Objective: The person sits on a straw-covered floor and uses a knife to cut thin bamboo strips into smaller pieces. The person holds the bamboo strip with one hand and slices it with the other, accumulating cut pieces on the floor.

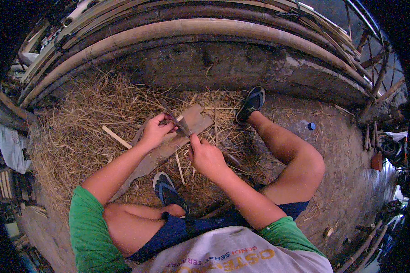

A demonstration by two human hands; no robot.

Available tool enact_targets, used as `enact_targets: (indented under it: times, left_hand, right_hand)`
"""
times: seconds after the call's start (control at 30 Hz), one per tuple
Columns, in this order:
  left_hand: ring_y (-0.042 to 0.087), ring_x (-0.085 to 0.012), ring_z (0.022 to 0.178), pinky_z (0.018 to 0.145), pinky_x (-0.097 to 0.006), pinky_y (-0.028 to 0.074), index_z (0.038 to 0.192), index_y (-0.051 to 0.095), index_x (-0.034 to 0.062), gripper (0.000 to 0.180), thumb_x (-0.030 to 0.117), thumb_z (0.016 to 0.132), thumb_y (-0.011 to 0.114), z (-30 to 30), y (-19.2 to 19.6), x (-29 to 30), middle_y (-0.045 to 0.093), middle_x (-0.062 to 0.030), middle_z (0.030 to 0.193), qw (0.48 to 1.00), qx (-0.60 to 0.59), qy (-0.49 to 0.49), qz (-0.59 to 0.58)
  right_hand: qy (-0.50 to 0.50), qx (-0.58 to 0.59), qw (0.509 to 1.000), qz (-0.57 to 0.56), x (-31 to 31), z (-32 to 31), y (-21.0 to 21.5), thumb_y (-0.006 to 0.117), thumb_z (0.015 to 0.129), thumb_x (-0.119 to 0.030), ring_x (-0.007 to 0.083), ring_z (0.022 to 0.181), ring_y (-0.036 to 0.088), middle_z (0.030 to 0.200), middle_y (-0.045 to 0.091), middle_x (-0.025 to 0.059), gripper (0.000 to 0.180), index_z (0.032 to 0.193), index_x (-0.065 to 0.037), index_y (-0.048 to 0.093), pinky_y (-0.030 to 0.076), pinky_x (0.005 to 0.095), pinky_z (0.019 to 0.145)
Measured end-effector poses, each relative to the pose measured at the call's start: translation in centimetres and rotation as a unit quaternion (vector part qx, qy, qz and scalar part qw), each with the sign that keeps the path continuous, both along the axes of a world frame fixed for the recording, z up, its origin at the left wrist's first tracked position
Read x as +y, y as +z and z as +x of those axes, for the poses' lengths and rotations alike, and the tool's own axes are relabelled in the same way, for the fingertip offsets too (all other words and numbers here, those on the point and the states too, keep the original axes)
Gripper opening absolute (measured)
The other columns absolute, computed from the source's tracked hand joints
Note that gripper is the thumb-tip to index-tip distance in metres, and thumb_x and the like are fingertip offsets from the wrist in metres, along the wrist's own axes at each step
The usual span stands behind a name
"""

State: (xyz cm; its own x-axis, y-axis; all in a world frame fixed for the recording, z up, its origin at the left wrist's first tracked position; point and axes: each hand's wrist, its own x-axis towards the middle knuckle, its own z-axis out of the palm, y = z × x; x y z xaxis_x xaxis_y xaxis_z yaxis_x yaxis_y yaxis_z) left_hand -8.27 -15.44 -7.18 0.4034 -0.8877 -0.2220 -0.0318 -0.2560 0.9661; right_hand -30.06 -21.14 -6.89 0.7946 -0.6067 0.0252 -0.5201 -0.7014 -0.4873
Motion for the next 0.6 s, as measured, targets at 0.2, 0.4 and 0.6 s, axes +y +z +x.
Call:
enact_targets:
  times: [0.2,0.4,0.6]
  left_hand:
    - [0.07,-0.0172,0.09,0.08,-0.029,0.058,0.111,0.06,-0.0031,0.017,0.001,0.095,0.06,0.1,0.4,0.1,0.068,-0.0088,0.102,0.998,-0.052,-0.014,0.029]
    - [0.071,-0.017,0.09,0.079,-0.029,0.058,0.11,0.06,-0.0044,0.017,0.002,0.095,0.06,0.2,-0.3,0.1,0.069,-0.0087,0.1,0.998,-0.064,-0.018,0.005]
    - [0.071,-0.0172,0.091,0.079,-0.029,0.058,0.111,0.059,-0.0044,0.017,0.003,0.095,0.06,0.4,-0.7,0.1,0.07,-0.0091,0.1,0.998,-0.059,-0.025,0.001]
  right_hand:
    - [-0.002,0.006,1.0,0.011,0.1,-0.2,0.7,0.058,0.093,-0.021,0.0441,0.067,0.066,0.08,0.063,0.024,0.03,0.116,-0.005,0.046,0.056,0.0527,0.058]
    - [0.007,0.03,0.999,0.013,0.1,-0.1,1.8,0.057,0.093,-0.021,0.0433,0.067,0.067,0.08,0.064,0.0244,0.031,0.116,-0.004,0.047,0.056,0.0523,0.059]
    - [0.02,0.039,0.999,0.03,0.2,-0.3,1.9,0.047,0.091,-0.012,0.0433,0.073,0.069,0.085,0.067,0.0253,0.036,0.126,-0.001,0.046,0.056,0.0539,0.063]
